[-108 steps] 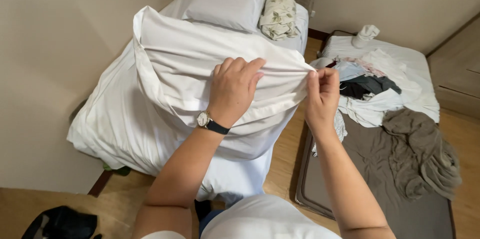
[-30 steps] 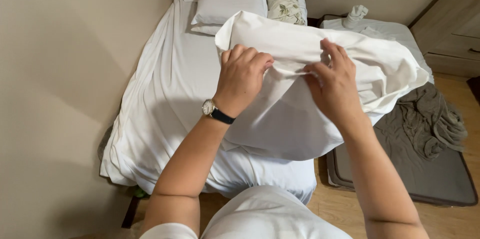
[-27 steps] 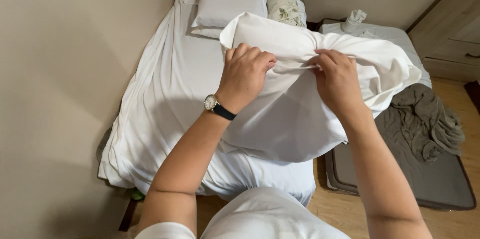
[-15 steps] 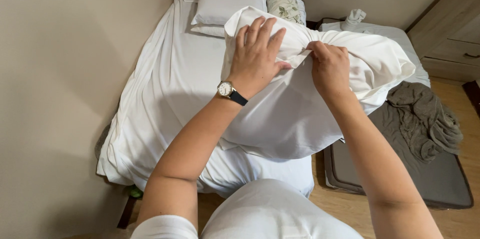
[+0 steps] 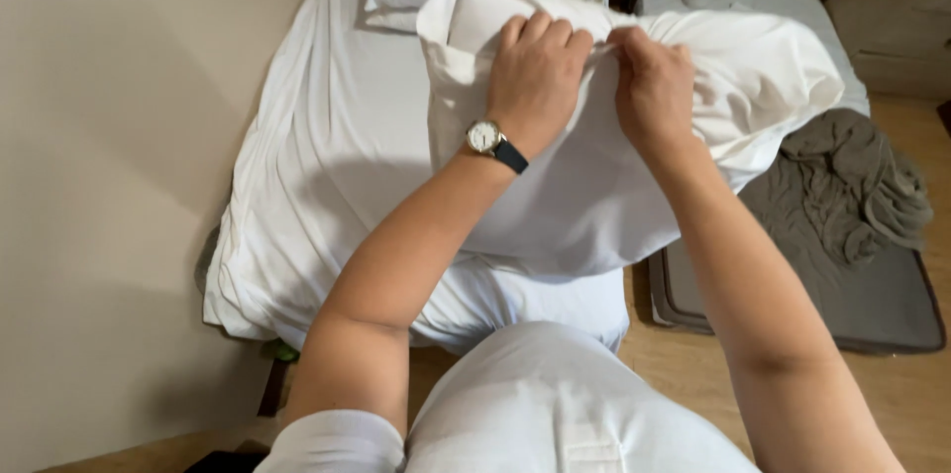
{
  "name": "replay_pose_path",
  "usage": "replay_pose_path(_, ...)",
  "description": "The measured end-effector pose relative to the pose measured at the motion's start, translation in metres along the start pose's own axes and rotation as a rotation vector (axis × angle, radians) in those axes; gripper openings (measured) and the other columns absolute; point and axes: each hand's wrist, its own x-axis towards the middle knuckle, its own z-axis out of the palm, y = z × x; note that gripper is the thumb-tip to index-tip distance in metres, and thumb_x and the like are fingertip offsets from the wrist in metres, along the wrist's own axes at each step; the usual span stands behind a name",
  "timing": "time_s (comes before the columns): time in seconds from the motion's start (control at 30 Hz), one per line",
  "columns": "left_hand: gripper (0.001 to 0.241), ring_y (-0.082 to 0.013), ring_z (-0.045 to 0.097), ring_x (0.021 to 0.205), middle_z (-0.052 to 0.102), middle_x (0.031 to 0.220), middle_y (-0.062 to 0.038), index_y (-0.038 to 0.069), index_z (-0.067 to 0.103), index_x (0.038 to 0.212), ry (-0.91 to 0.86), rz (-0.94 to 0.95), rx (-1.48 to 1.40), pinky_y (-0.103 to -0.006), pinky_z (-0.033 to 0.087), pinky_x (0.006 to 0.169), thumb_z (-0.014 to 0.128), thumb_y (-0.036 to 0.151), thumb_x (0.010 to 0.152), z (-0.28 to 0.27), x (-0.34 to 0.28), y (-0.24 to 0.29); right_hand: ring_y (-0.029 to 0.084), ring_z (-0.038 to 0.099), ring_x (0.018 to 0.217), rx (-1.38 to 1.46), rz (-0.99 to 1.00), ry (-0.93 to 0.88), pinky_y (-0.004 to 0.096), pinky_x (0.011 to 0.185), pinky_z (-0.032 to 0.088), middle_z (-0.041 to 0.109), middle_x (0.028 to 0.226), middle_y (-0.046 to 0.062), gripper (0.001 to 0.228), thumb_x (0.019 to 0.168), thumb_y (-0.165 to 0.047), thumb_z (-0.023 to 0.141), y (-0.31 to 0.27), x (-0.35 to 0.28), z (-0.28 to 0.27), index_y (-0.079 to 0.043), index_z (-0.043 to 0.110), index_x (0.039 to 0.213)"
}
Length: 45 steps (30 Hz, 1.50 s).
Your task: The person inserts an orange foam pillow into a white pillowcase by hand. They align the corners, pull the fabric over the pillow, and smooth the case before zipping it closed.
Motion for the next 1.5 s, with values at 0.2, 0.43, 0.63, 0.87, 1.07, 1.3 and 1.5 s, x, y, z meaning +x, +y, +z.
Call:
replay_pose_path(0.2,0.008,-0.0272,0.051,0.082,0.056,0.081,-0.003,0.015,0.056,0.081,0.155,-0.025,-0.004,-0.0390,0.039,0.074,0.056,0.013,0.089,-0.005,0.000,-0.007,0.032,0.054,0.087,-0.097,-0.071,-0.053,0.044,0.076,0.033,0.071,0.096,0.006,0.010,0.105,-0.004,0.066,-0.027,0.011,-0.042,-0.007,0.073,0.111)
replay_pose_path(0.43,0.013,-0.0277,0.051,0.082,0.060,0.082,-0.003,0.013,0.062,0.081,0.106,-0.063,-0.079,-0.0403,0.037,0.068,0.055,0.009,0.092,-0.019,-0.004,-0.005,0.040,0.061,0.059,-0.075,0.440,-0.421,0.048,0.057,0.046,0.063,0.060,0.011,0.091,0.088,-0.015,0.084,-0.093,0.015,-0.093,-0.009,0.026,0.158)
replay_pose_path(0.63,0.011,-0.0211,0.051,0.091,0.050,0.086,0.001,0.016,0.055,0.090,0.105,-0.047,-0.116,-0.0354,0.040,0.078,0.049,0.011,0.098,-0.003,-0.017,-0.001,0.025,0.070,0.061,0.028,0.544,-0.273,0.040,0.078,0.054,0.062,0.055,-0.007,0.040,0.092,-0.036,0.080,-0.029,-0.016,-0.039,-0.033,0.062,0.128)
replay_pose_path(0.87,0.005,-0.0259,0.056,0.104,0.058,0.102,-0.004,0.015,0.059,0.097,0.235,-0.074,-0.082,-0.0378,0.044,0.087,0.056,0.017,0.100,-0.001,-0.010,0.027,0.022,0.073,0.067,0.528,0.628,-0.139,0.035,0.067,0.063,0.070,0.075,0.009,0.017,0.105,-0.006,0.051,-0.006,-0.012,-0.036,-0.017,0.059,0.115)
replay_pose_path(1.07,0.010,-0.0239,0.063,0.095,0.063,0.099,-0.001,0.017,0.067,0.109,0.212,-0.204,-0.370,-0.0342,0.050,0.082,0.060,0.019,0.102,0.023,-0.034,0.058,0.026,0.076,0.076,0.901,0.664,-0.075,0.038,0.075,0.066,0.071,0.086,0.017,0.014,0.109,-0.001,0.043,0.030,-0.022,-0.023,-0.008,0.052,0.118)
replay_pose_path(1.3,0.044,-0.0291,0.070,0.088,0.069,0.097,-0.011,0.006,0.054,0.142,0.221,-0.490,-0.686,-0.0387,0.060,0.078,0.063,0.003,0.099,0.046,-0.056,0.077,0.019,0.076,0.075,0.515,0.525,-0.006,0.032,0.081,0.058,0.075,0.074,0.007,0.024,0.105,0.001,0.048,0.053,-0.032,-0.028,-0.018,0.056,0.118)
replay_pose_path(1.5,0.071,-0.0179,0.070,0.077,0.070,0.096,-0.011,0.006,0.024,0.159,0.376,-0.902,-0.793,-0.0308,0.059,0.069,0.062,0.004,0.098,0.086,-0.081,0.077,0.019,0.073,0.071,0.591,0.548,0.045,0.034,0.080,0.058,0.071,0.073,0.009,0.024,0.105,0.003,0.043,0.100,-0.046,-0.026,-0.016,0.053,0.116)
